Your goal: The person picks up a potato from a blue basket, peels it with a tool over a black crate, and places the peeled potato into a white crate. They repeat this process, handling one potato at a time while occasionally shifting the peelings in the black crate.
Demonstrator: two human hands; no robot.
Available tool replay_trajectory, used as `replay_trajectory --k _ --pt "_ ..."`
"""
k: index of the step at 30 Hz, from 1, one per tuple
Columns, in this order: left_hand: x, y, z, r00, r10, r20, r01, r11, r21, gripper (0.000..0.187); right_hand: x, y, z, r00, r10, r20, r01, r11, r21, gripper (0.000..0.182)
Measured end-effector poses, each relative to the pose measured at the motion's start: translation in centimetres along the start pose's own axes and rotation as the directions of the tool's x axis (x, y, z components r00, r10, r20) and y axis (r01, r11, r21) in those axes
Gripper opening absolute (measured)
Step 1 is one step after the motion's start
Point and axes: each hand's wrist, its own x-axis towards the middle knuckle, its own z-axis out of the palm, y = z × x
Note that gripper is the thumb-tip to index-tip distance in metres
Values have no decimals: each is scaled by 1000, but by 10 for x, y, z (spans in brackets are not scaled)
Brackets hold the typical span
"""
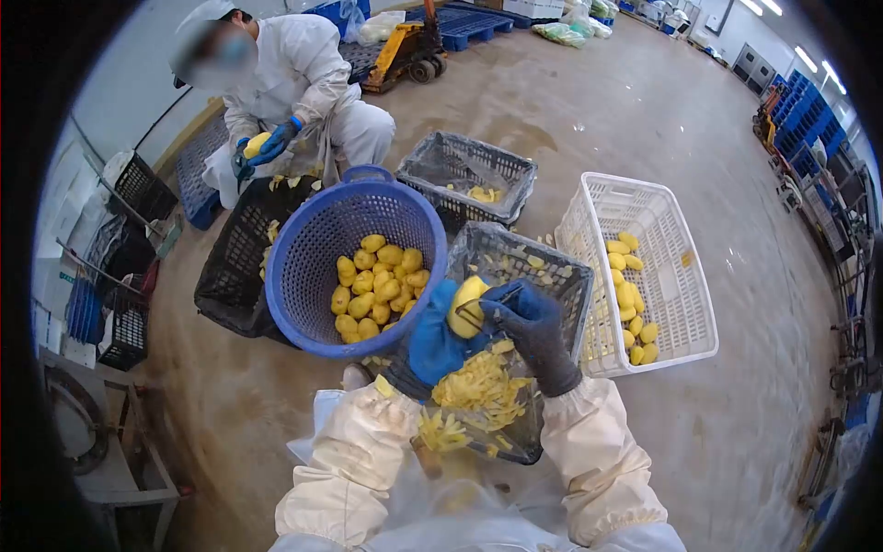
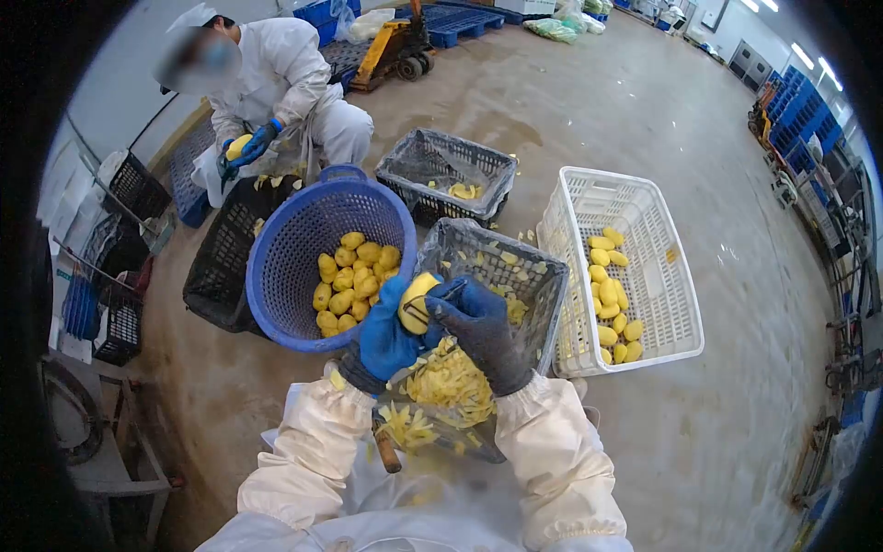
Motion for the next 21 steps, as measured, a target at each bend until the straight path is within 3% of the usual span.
replay_trajectory --k 1,2,3,4,6,7,9,10,12,14,15,16,19,20,21 --pt "0 0 -2 1000 -6 -2 6 1000 2 45 3 3 -2 999 9 -39 -9 1000 5 13" --pt "-1 -1 -6 1000 -1 15 -2 989 151 46 5 5 -5 997 20 -79 -20 1000 9 12" --pt "-2 -3 -9 999 2 33 -12 955 296 47 7 4 -9 977 -58 -207 70 996 50 19" --pt "-3 -5 -3 999 -3 32 -6 955 296 47 9 2 -15 975 -58 -212 70 996 50 19" --pt "-4 -8 12 992 122 -43 -83 858 507 48 12 -3 -27 941 -67 -333 99 992 82 16" --pt "2 -10 6 992 119 -38 -83 857 508 48 6 -5 -14 957 -95 -273 104 994 18 14" --pt "11 -15 -14 879 454 -144 -252 699 669 38 2 0 -1 979 -44 -197 51 998 29 14" --pt "6 -13 -9 880 452 -147 -247 699 672 38 0 2 2 992 11 -124 -5 999 42 14" --pt "-7 -10 14 987 160 -3 -133 828 544 41 6 4 -22 976 38 -214 -20 996 88 15" --pt "-8 -8 23 982 181 -61 -112 804 584 43 11 2 -34 948 -80 -308 146 969 198 16" --pt "-8 -5 21 971 227 -78 -125 756 643 43 8 7 -30 984 -6 -177 42 979 202 18" --pt "-6 -4 19 956 276 -94 -136 705 696 42 -2 1 -12 994 -46 -101 47 999 6 17" --pt "-3 -6 4 969 243 -36 -124 610 782 49 3 -1 -18 995 65 -71 -58 994 93 16" --pt "-2 -6 2 969 246 -38 -124 611 782 49 10 0 -33 980 18 -199 -5 998 67 15" --pt "0 -5 2 979 184 -90 -98 806 583 48 13 3 -40 947 -31 -321 45 998 34 14"
